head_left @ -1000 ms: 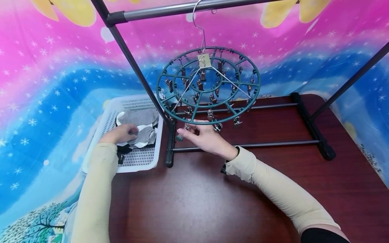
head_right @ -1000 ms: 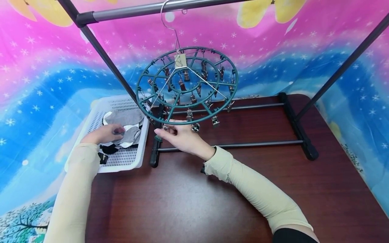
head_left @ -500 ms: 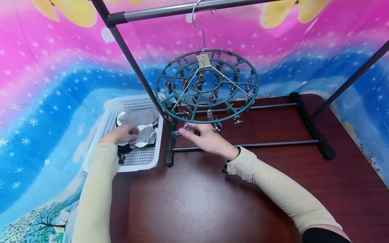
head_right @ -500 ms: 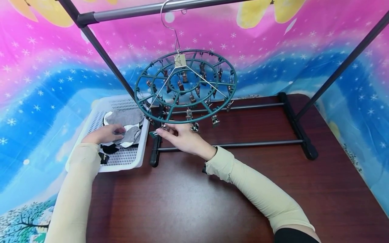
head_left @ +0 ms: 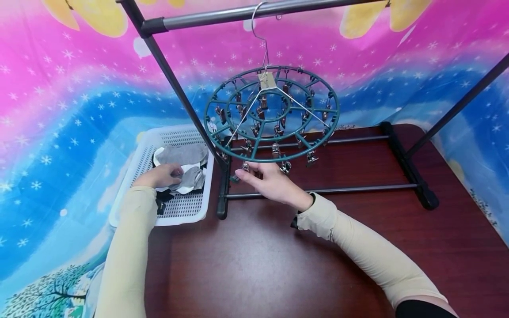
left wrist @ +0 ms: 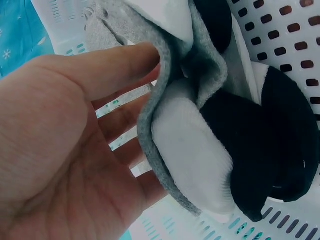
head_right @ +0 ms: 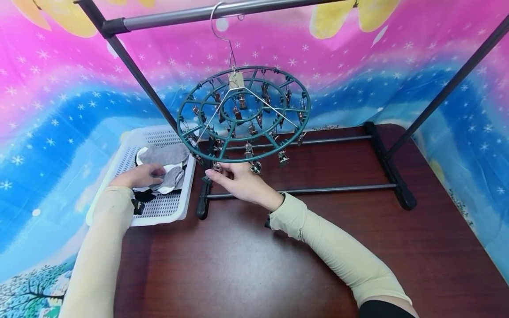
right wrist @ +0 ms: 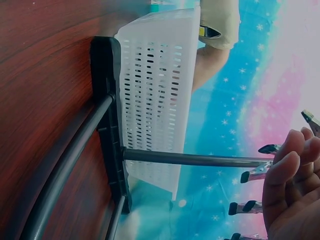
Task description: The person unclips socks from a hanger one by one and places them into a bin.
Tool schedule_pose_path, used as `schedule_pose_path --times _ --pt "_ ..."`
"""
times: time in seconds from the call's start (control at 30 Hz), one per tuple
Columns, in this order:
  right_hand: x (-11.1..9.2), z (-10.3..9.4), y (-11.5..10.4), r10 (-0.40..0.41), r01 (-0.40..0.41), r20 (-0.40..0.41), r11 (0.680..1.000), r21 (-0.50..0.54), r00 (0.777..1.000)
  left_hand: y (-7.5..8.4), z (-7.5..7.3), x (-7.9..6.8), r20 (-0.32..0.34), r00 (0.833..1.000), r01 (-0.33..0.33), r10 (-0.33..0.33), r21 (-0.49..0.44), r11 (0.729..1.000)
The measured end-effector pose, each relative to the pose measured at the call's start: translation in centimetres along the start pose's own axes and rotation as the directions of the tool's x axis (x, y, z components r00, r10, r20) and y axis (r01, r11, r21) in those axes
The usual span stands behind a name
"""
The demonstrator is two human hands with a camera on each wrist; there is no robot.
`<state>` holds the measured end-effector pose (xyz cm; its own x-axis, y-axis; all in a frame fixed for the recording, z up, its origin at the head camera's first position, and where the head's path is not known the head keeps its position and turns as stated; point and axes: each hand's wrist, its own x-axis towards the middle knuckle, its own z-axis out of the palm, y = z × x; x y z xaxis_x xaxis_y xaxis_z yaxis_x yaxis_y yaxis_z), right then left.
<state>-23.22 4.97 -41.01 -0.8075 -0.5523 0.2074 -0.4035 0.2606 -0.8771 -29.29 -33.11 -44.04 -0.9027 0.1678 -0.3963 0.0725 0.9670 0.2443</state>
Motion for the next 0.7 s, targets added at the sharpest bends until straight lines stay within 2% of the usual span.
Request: schedule_pose_path --times 0.17,0.27,0.37,0.47,0.53,0.57,0.7 --pt "-0.1 -0.1 0.6 0.012 -0.011 0.027 1.000 -0.026 1.000 -0.3 0.1 0.1 0.002 1.000 -0.006 0.006 0.006 1.000" --pt "-0.3 -0.5 1.3 0.017 -0.008 0.098 0.996 -0.089 0.995 -0.3 0.0 0.3 -0.003 0.999 -0.034 0.034 0.003 0.999" --pt "-0.8 -1.7 2.3 0.024 0.035 0.247 0.973 -0.230 0.969 -0.2 -0.1 0.2 -0.016 0.998 -0.066 0.066 -0.010 0.998" --pt "-1.8 -3.5 3.6 0.045 0.096 0.347 0.920 -0.380 0.937 -0.1 -0.3 -0.2 -0.046 0.996 -0.076 0.075 -0.024 0.997" --pt "-2.4 -5.1 4.5 0.072 0.100 0.343 0.883 -0.458 0.936 -0.1 -0.5 -0.6 -0.083 0.993 -0.082 0.079 -0.027 0.996" --pt "-2.7 -6.0 4.9 0.086 0.088 0.318 0.865 -0.494 0.944 -0.1 -0.7 -0.9 -0.106 0.991 -0.083 0.080 -0.027 0.996" --pt "-3.6 -10.0 6.3 0.111 0.008 0.178 0.829 -0.559 0.978 0.4 -1.6 -2.4 -0.186 0.978 -0.097 0.091 -0.025 0.995"
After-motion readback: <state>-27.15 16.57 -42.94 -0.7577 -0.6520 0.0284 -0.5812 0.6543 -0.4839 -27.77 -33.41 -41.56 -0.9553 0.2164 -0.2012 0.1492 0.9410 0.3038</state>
